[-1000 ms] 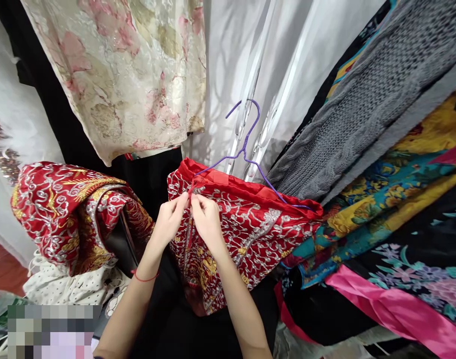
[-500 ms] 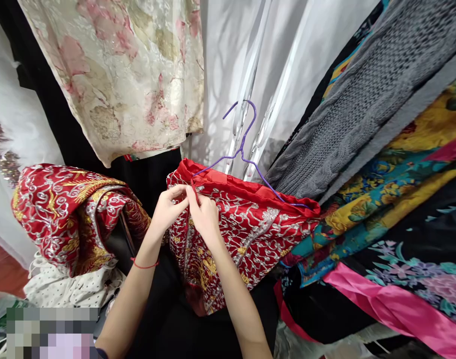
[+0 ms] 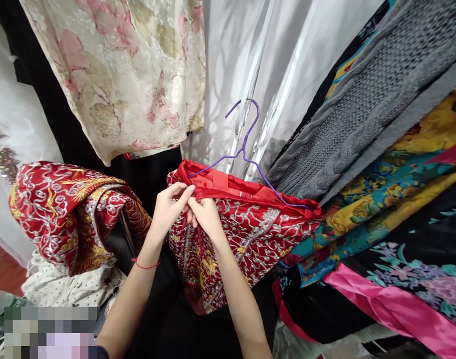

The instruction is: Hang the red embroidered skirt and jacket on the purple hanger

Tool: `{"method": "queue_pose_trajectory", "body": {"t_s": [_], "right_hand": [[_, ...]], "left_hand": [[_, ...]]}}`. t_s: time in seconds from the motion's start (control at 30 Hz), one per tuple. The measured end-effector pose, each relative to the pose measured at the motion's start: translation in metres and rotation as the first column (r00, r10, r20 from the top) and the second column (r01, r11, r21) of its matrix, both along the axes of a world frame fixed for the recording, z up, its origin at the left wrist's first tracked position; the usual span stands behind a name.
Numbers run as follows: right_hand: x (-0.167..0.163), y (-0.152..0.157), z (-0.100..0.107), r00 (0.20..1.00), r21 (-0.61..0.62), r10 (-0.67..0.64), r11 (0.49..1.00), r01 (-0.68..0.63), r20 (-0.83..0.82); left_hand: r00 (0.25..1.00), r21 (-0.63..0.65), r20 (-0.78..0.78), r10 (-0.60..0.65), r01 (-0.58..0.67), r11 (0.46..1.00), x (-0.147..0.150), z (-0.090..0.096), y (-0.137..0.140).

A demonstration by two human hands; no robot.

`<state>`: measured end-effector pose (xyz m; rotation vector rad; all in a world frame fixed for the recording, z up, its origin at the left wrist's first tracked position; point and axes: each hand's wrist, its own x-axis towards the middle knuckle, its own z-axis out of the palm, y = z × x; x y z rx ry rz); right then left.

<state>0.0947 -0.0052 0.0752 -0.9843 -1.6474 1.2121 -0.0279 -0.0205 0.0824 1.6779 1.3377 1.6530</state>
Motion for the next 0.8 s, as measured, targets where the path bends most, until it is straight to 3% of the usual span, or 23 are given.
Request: {"method": "queue_pose_trajectory", "body": {"t_s": [0.23, 0.33, 0.5, 0.8], "right_hand": [[0.0, -0.003, -0.002, 0.994, 0.024, -0.088, 0.996, 0.086, 0.059], [-0.004, -0.003, -0.009, 0.992, -0.065, -0.059, 0.997, 0.052, -0.112], [-0.015, -0.003, -0.014, 0.915, -0.175, -0.119, 0.983, 0.053, -0.386], [-0.028, -0.005, -0.019, 0.837, -0.229, -0.166, 0.972, 0.05, -0.521]], "left_hand": [[0.995, -0.028, 0.064, 0.082, -0.08, 0.996, 0.003, -0.012, -0.01], [0.994, 0.001, 0.065, 0.09, -0.09, 0.996, 0.003, -0.016, -0.013], [0.993, 0.022, 0.114, 0.008, -0.01, 1.0, -0.001, -0.02, -0.01], [0.937, -0.039, 0.326, -0.125, 0.145, 0.989, -0.002, -0.025, -0.005]]}}
